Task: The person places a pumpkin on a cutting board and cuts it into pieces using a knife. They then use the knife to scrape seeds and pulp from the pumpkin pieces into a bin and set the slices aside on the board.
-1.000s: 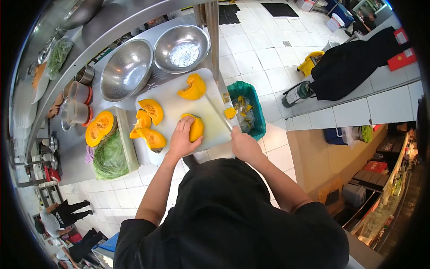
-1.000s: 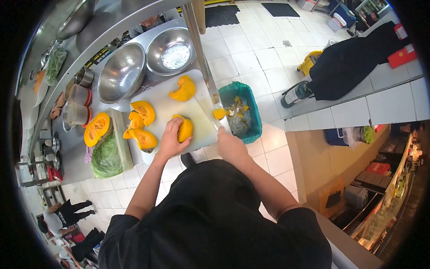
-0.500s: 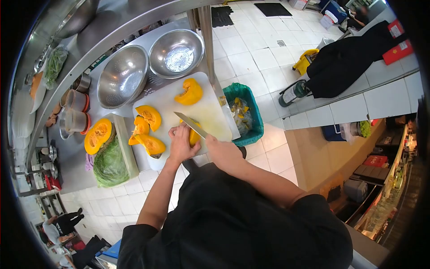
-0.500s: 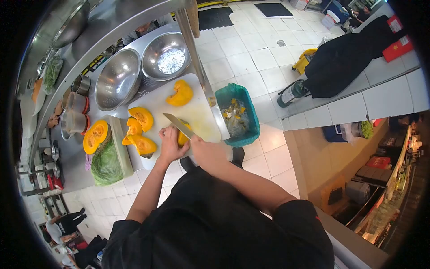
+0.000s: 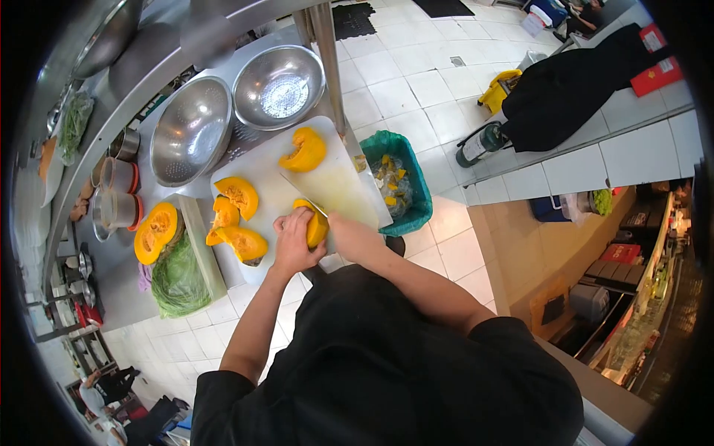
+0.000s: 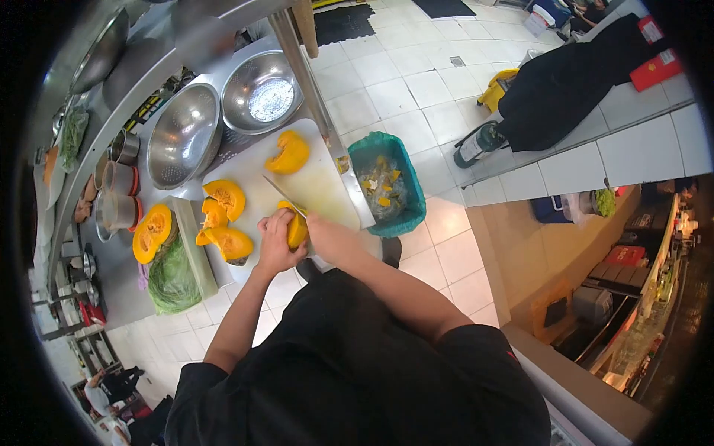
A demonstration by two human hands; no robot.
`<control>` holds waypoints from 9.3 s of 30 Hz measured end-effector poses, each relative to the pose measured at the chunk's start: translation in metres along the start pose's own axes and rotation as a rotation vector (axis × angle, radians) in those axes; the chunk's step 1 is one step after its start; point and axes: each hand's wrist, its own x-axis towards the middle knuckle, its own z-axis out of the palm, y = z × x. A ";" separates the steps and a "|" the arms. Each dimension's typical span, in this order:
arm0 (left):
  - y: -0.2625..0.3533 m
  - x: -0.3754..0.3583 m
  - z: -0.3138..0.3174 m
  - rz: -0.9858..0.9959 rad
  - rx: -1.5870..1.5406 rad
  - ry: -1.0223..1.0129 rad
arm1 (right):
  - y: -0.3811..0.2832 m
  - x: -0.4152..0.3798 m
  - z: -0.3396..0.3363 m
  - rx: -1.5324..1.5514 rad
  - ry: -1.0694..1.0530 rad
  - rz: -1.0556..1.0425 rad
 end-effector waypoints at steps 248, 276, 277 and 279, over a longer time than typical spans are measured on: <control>0.016 0.037 0.033 0.072 -0.042 -0.015 | -0.002 -0.050 -0.073 -0.142 0.007 0.122; 0.024 0.045 0.028 0.036 -0.069 -0.086 | 0.051 -0.069 -0.078 -0.140 0.166 -0.008; 0.029 0.044 0.034 -0.043 -0.045 -0.008 | 0.052 -0.070 -0.080 -0.140 0.161 -0.022; 0.039 0.041 0.044 -0.120 -0.009 0.066 | 0.053 -0.072 -0.083 -0.154 0.166 -0.080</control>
